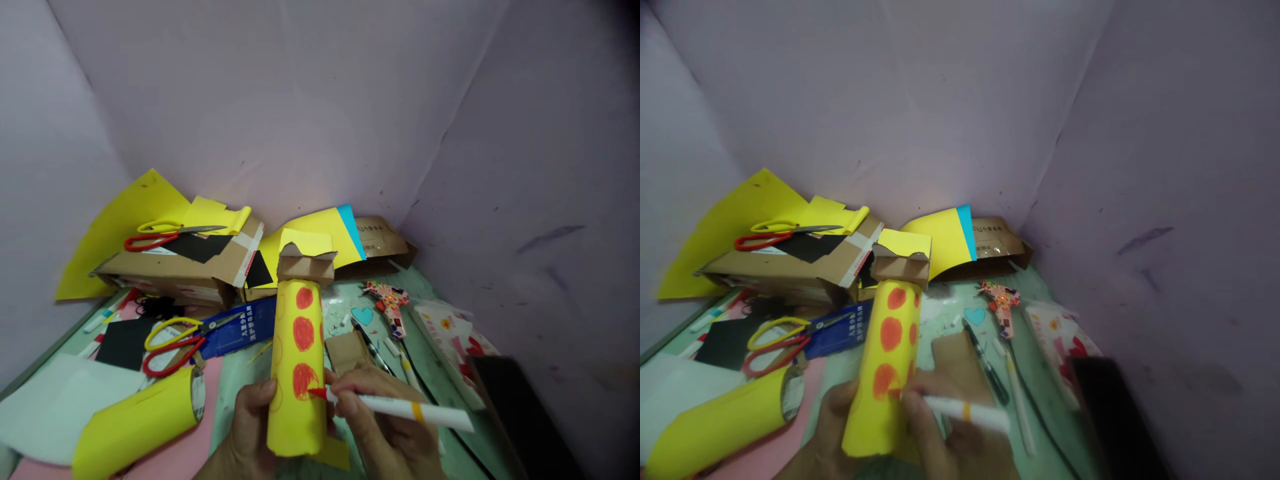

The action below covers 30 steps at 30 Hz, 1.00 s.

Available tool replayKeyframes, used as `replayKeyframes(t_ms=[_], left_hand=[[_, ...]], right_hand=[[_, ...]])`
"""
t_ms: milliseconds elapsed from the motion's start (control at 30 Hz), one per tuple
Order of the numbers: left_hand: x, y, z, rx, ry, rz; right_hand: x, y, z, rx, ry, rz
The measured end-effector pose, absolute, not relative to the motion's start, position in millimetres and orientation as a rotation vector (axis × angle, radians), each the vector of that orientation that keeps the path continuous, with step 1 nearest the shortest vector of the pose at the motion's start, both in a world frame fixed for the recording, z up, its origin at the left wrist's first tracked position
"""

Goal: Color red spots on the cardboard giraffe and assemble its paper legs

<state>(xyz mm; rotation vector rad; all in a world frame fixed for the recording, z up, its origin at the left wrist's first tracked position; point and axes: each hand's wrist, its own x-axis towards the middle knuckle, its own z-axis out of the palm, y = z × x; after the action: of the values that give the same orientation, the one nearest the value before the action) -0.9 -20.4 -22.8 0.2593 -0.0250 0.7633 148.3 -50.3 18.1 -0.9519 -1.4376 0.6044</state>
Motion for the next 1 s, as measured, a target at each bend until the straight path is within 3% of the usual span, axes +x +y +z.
replayKeyframes(t_ms=[1000], left_hand=[[-3,-20,-23,0.243,-0.017,0.765]], right_hand=[[151,-50,18,-0.964,-1.447,0.651]])
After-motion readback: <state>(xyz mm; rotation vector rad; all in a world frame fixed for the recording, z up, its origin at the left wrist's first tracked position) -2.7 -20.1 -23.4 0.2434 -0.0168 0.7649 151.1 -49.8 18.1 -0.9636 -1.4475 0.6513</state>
